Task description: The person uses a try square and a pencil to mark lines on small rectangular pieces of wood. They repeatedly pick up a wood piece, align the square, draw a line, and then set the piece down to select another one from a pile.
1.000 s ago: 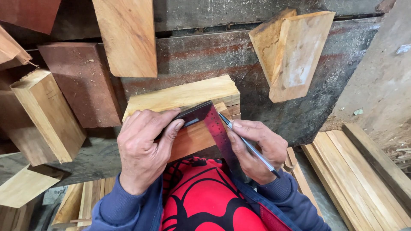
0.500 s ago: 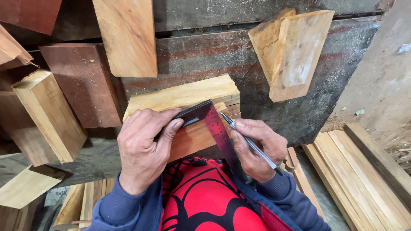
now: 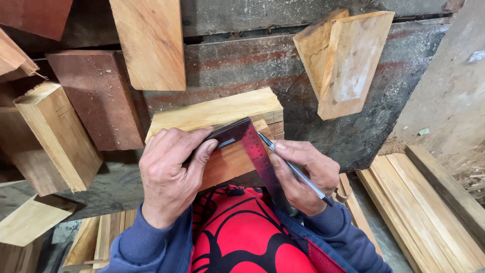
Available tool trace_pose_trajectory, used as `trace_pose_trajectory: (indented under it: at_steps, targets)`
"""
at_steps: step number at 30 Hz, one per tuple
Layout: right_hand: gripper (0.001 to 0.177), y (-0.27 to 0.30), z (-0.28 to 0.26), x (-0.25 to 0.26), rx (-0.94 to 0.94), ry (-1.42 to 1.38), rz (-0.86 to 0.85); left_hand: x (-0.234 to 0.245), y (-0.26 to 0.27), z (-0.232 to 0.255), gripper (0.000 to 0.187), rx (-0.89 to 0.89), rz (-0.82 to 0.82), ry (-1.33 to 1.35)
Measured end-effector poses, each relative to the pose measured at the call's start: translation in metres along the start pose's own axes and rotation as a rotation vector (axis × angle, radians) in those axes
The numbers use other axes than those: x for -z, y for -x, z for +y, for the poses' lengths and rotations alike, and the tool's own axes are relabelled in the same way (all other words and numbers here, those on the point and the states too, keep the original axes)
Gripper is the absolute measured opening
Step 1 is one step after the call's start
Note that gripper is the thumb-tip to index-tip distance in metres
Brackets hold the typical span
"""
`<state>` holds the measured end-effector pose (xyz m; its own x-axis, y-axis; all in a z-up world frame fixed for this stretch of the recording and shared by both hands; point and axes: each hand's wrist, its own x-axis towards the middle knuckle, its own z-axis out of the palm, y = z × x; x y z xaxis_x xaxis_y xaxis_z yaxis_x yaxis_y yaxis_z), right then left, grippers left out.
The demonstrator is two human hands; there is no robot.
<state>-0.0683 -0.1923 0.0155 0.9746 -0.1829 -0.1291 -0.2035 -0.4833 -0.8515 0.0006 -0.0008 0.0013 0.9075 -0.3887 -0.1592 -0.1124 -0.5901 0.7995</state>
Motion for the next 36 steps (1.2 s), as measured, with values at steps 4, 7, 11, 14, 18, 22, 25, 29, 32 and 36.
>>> trace_pose_trajectory:
  at_steps: [4,7,11,14,18,22,25,29,32,36]
  targets:
    - [0.013,-0.005,-0.007,0.005,-0.008,0.006,-0.037,0.000,0.000,0.000,0.014,-0.001,0.007,-0.004]
    - [0.011,-0.011,-0.019,0.012,0.015,0.097,-0.084,0.000,0.001,0.001,0.013,-0.015,0.014,-0.006]
    - [0.004,-0.003,-0.014,0.019,0.062,0.109,-0.037,-0.002,0.000,0.001,0.012,-0.040,0.032,-0.020]
    - [0.007,0.006,-0.009,0.020,0.074,0.065,-0.022,-0.002,0.001,0.001,0.011,-0.041,0.034,-0.019]
    - [0.009,0.015,-0.003,0.017,0.076,0.007,-0.038,-0.002,0.002,0.002,0.013,-0.057,0.034,-0.018]
    - [0.009,0.017,-0.004,0.016,0.091,0.034,-0.064,-0.004,0.004,0.001,0.012,-0.070,0.049,-0.028]
    - [0.007,0.020,-0.003,0.015,0.077,0.020,-0.050,-0.004,0.004,0.001,0.013,-0.070,0.046,-0.014]
    - [0.010,0.020,-0.002,0.014,0.099,0.011,-0.056,-0.005,0.005,0.001,0.013,-0.075,0.053,-0.005]
    - [0.008,0.018,-0.004,0.016,0.121,0.018,-0.082,-0.005,0.005,0.000,0.013,-0.085,0.064,-0.003]
    - [0.003,0.020,-0.010,0.025,0.128,0.121,-0.153,-0.005,0.006,0.000,0.012,-0.105,0.069,-0.021]
